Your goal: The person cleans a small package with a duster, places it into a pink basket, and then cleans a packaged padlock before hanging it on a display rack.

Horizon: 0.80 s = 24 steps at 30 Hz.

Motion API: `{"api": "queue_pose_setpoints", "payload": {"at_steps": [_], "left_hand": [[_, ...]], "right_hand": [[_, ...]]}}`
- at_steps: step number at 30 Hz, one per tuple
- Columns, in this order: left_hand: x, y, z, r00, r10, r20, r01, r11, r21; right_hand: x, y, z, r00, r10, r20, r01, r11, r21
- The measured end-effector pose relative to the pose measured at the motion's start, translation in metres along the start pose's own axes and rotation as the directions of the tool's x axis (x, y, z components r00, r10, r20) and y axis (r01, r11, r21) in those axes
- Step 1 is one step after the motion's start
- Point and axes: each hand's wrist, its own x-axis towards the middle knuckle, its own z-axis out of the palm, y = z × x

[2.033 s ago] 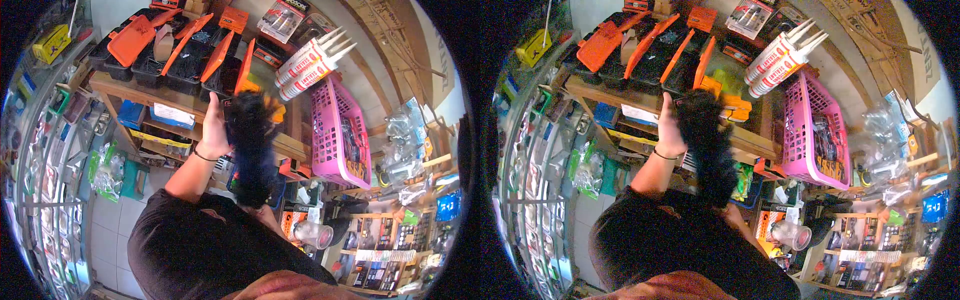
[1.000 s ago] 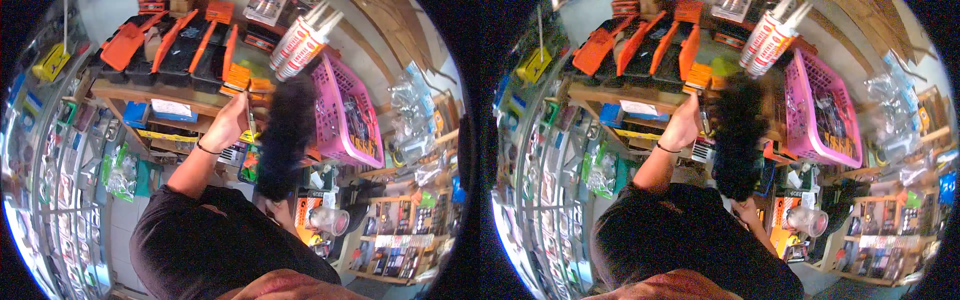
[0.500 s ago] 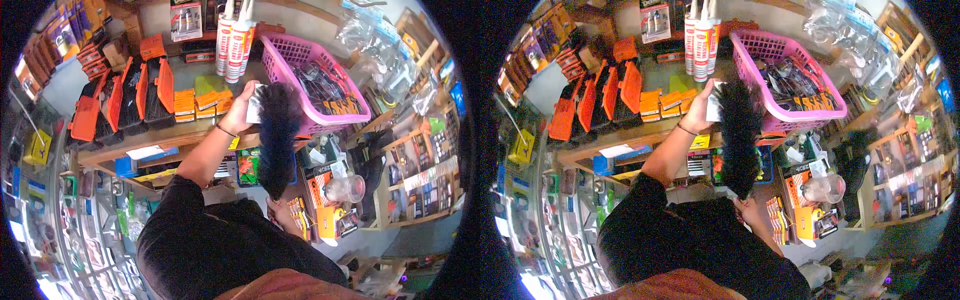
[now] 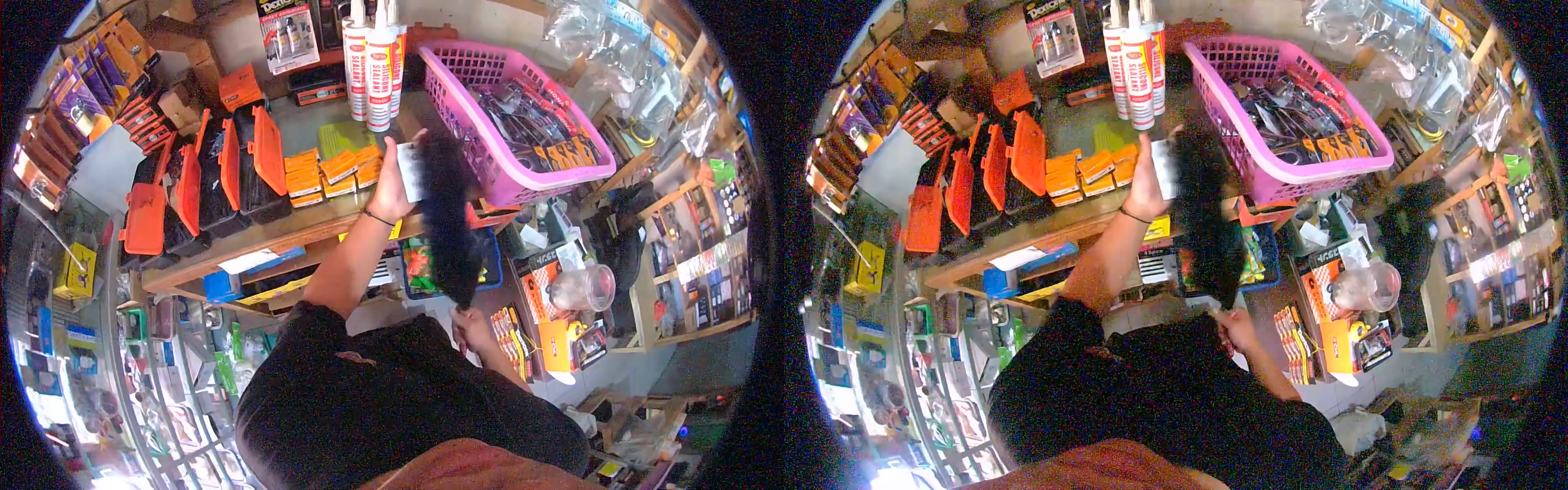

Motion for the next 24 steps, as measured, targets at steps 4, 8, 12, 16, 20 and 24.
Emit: {"api": "queue_pose_setpoints", "payload": {"at_steps": [4,8,12,16,20,24], "left_hand": [[-0.002,-0.006,-0.007,0.991,0.032,0.133,-0.045,0.994,0.095],[-0.004,-0.004,-0.007,0.997,0.038,0.071,-0.038,0.999,-0.011],[-0.001,-0.003,-0.015,0.978,-0.021,0.206,0.043,0.994,-0.103],[0.002,-0.002,-0.028,0.926,0.030,0.376,-0.005,0.998,-0.067],[-0.002,-0.004,0.009,0.999,0.034,-0.020,-0.033,0.999,0.037],[0.015,-0.002,-0.027,0.903,-0.072,0.423,0.104,0.993,-0.052]], "right_hand": [[-0.015,-0.014,0.025,0.946,-0.291,0.145,0.323,0.891,-0.319],[-0.004,-0.020,0.015,1.000,0.003,0.021,-0.001,0.993,-0.114],[0.029,0.019,0.020,0.967,-0.230,0.109,0.252,0.926,-0.281],[0.014,-0.032,0.017,0.993,-0.033,0.117,0.052,0.986,-0.158],[0.037,0.007,-0.003,0.986,-0.116,0.123,0.147,0.948,-0.282],[0.024,-0.019,-0.014,0.990,-0.017,0.140,0.055,0.961,-0.272]]}}
